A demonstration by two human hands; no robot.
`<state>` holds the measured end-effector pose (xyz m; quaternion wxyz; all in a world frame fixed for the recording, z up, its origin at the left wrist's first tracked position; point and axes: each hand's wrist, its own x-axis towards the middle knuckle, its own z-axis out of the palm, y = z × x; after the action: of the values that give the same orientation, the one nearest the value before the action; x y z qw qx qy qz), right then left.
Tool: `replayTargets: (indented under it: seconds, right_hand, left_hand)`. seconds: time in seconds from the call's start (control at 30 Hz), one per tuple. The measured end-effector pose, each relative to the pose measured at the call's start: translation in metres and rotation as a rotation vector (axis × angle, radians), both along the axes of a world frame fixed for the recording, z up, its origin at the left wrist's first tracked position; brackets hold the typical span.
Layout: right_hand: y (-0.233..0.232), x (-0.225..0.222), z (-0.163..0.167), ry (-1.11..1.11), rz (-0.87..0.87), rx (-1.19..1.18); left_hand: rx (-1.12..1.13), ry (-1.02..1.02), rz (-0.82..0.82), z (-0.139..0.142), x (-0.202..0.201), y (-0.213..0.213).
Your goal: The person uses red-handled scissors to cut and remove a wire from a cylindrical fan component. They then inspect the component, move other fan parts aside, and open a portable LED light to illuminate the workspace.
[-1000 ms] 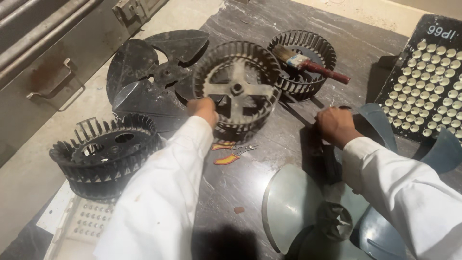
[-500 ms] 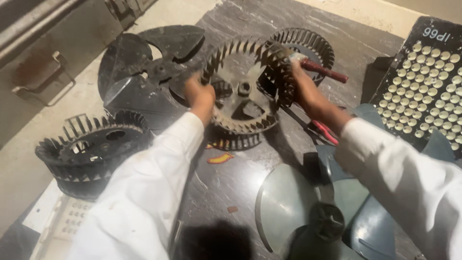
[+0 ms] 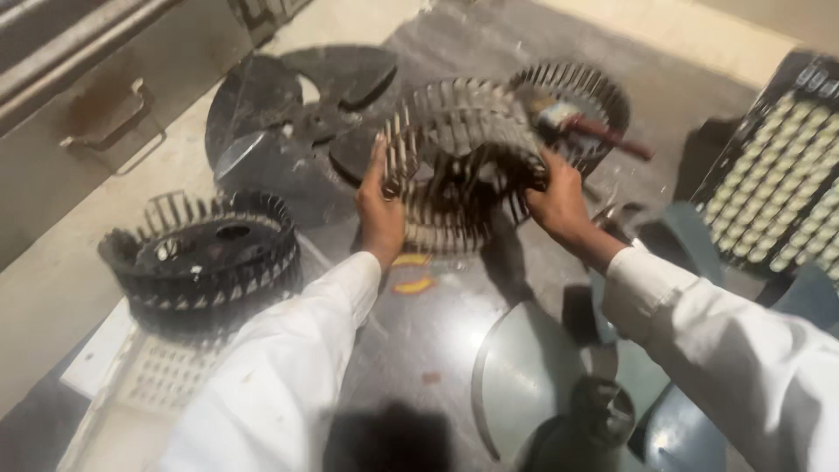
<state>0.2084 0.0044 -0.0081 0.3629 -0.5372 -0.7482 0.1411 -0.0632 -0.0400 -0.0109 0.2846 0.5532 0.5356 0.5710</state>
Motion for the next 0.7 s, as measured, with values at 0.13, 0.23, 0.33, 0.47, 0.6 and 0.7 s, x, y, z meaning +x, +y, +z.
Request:
replayTargets:
  seconds: [0.13, 0.23, 0.33, 0.47, 0.6, 0.7]
  right_hand:
    - [0.013, 0.015, 0.014, 0.106, -0.069, -0.018]
    - [0.008, 0.018, 0.023, 0.124, -0.021, -0.056]
    - [-0.003, 0.014, 0.028, 0.0, -0.032, -0.157]
    - [-0.004, 0.012, 0.036, 0.026, -0.062, -0.05]
    - [-0.019, 0.01, 0.025, 0.166, -0.022, -0.066]
    - [-0.018, 0.013, 0.024, -0.004, -0.096, -0.26]
  left_hand:
    - [0.228, 0.012, -0.016, -0.002, -0.003, 0.044]
    - [0.282, 0.116, 0.01, -0.012, 0.004, 0.052]
    - [0.023, -0.038, 0.009, -0.026, 0.014, 0.035]
    - [-0.03, -0.125, -0.037, -0.021, 0.014, 0.036]
    - [0.268, 0.104, -0.041, -0.007, 0.009, 0.036]
    - [0.052, 0.061, -0.03, -0.008, 0.01, 0.023]
